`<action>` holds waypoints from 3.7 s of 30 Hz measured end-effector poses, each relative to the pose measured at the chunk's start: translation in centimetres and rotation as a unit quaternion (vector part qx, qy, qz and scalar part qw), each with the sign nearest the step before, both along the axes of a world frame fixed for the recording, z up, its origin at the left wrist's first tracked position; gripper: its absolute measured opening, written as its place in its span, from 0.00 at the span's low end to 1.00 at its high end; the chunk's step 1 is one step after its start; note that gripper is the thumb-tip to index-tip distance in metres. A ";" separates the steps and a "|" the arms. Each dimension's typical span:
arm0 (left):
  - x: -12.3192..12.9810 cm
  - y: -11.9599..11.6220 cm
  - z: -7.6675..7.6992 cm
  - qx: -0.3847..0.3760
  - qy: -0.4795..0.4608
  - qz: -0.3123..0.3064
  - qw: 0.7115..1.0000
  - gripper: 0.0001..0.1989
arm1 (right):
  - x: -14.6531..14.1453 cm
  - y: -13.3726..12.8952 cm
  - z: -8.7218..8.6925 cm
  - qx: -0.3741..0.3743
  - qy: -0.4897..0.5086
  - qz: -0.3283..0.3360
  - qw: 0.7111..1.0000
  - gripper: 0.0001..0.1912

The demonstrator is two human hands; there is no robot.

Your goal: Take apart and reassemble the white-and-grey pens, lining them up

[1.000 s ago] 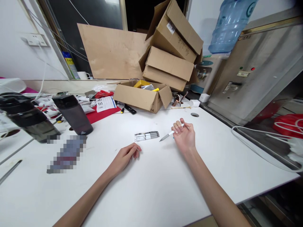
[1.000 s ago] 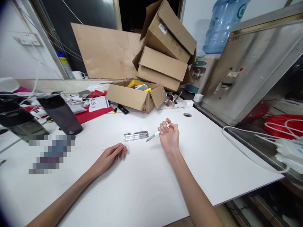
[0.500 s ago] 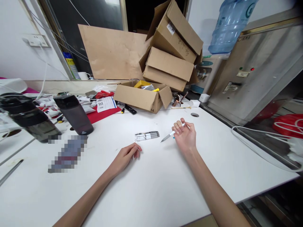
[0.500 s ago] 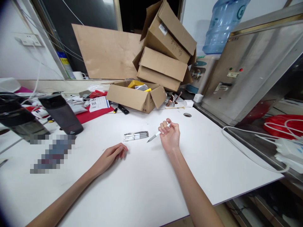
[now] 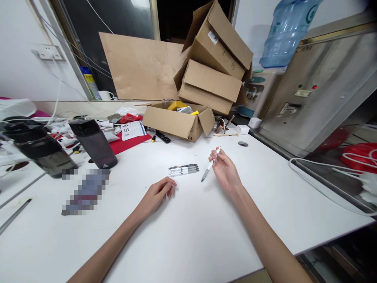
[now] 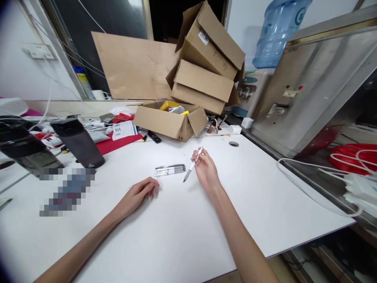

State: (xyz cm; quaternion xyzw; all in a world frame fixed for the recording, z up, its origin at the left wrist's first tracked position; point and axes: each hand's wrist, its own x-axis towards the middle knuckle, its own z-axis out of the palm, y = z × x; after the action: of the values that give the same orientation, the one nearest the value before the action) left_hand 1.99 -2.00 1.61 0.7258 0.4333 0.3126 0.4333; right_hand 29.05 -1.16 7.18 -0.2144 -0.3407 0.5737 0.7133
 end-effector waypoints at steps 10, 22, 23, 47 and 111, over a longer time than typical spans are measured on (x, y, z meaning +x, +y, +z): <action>0.9 -0.8 0.8 0.007 -0.102 0.001 0.995 0.18 | -2.2 -1.7 -1.7 0.048 -0.465 0.088 0.880 0.19; 0.2 -0.6 1.5 0.047 -0.076 0.060 0.994 0.12 | -2.4 -1.5 -2.9 -0.053 -0.510 0.090 0.854 0.21; 0.1 -0.4 1.6 0.047 -0.094 0.072 0.992 0.12 | -2.2 -1.3 -2.9 -0.054 -0.503 0.076 0.859 0.20; -1.6 -0.3 1.9 0.090 0.125 -0.109 0.982 0.09 | 1.4 -1.5 -1.9 0.011 -0.624 0.232 0.746 0.08; 0.6 -1.1 1.4 0.090 0.018 0.040 0.995 0.13 | -0.8 -0.5 -3.0 -0.004 -0.515 0.089 0.853 0.15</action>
State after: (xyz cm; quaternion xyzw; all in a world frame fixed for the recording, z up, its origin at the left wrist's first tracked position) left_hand 2.56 -3.07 3.06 0.7494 0.4398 0.3546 0.3453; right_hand 28.26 -1.67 4.20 -0.4511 -0.6744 0.4433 0.3810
